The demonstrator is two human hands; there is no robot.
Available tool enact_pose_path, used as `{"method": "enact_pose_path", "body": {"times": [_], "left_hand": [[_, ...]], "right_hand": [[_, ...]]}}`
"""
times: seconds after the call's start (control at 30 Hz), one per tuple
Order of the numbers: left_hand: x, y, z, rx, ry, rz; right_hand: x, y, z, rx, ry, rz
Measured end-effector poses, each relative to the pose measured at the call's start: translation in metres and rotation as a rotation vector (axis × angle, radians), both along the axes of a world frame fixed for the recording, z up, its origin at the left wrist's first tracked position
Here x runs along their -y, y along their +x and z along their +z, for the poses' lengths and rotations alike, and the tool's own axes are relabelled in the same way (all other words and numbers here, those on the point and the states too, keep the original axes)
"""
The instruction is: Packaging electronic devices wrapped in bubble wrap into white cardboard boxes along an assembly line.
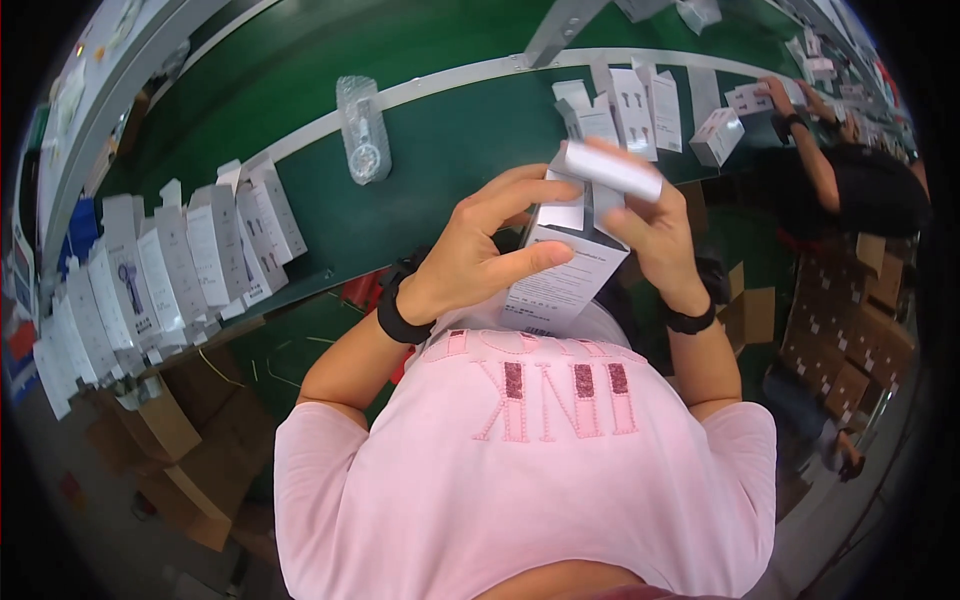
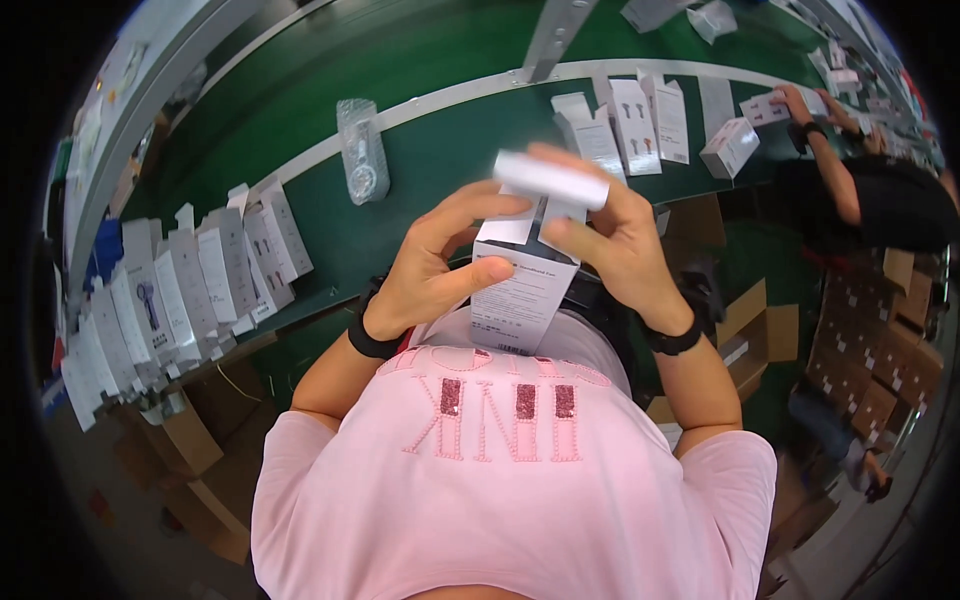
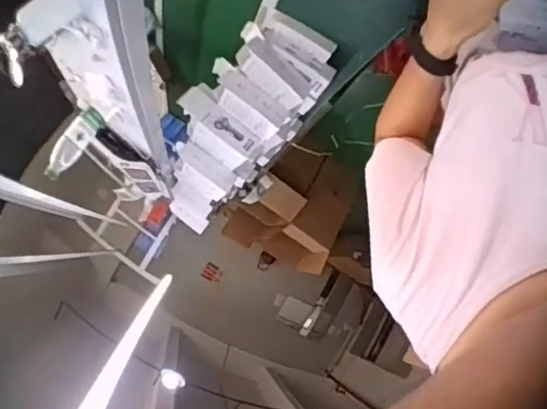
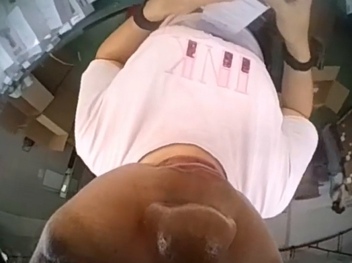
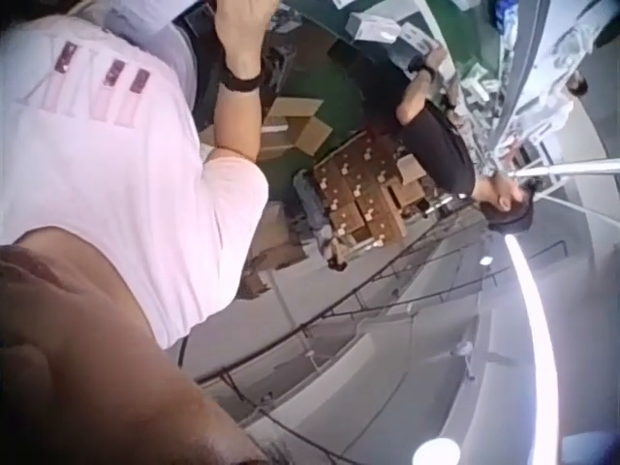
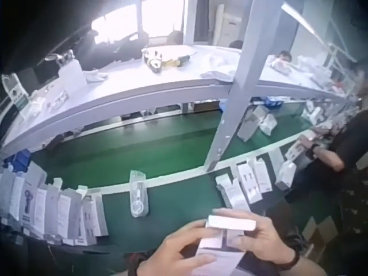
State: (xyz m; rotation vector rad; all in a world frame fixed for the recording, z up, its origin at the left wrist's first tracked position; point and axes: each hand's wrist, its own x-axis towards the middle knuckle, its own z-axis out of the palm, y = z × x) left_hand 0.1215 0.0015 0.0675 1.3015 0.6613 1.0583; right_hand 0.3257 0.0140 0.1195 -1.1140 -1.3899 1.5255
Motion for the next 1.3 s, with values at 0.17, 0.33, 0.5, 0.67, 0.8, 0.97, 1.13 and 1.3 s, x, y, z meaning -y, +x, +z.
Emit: {"method": "enact_pose_path", "body": {"times": [0.17,0.33,0.5,0.67,0.8,0.97,1.13,1.3], "left_hand": [[-0.021,0.041,0.007,-0.063,-0.084,-0.036],[-0.041,0.083,0.008,-0.031,-0.215,-0.07],[-0.056,0.126,-0.003,-0.045,-0.229,-0.142],[-0.064,0.162,-0.019,-0.12,-0.346,-0.189],[-0.084,0.18,-0.041,-0.121,-0.524,0.096],[-0.083,0.202,-0.195,-0.744,-0.535,0.459],[-0.08,0.249,-0.201,-0.981,-0.449,0.576],[-0.069,0.212,-0.193,-0.89,-0.391,0.645]], "right_hand": [[0.007,0.056,0.003,0.25,0.281,0.064],[0.006,0.091,0.009,0.245,0.124,-0.051],[-0.004,0.124,0.018,0.604,0.352,0.107],[-0.017,0.162,-0.003,0.523,0.191,0.021],[-0.061,0.217,-0.031,0.33,-0.036,-0.13],[-0.172,0.297,-0.07,1.079,0.612,-0.619],[-0.225,0.375,-0.201,1.392,0.476,-0.598],[-0.296,0.259,-0.134,1.004,0.958,-0.512]]}}
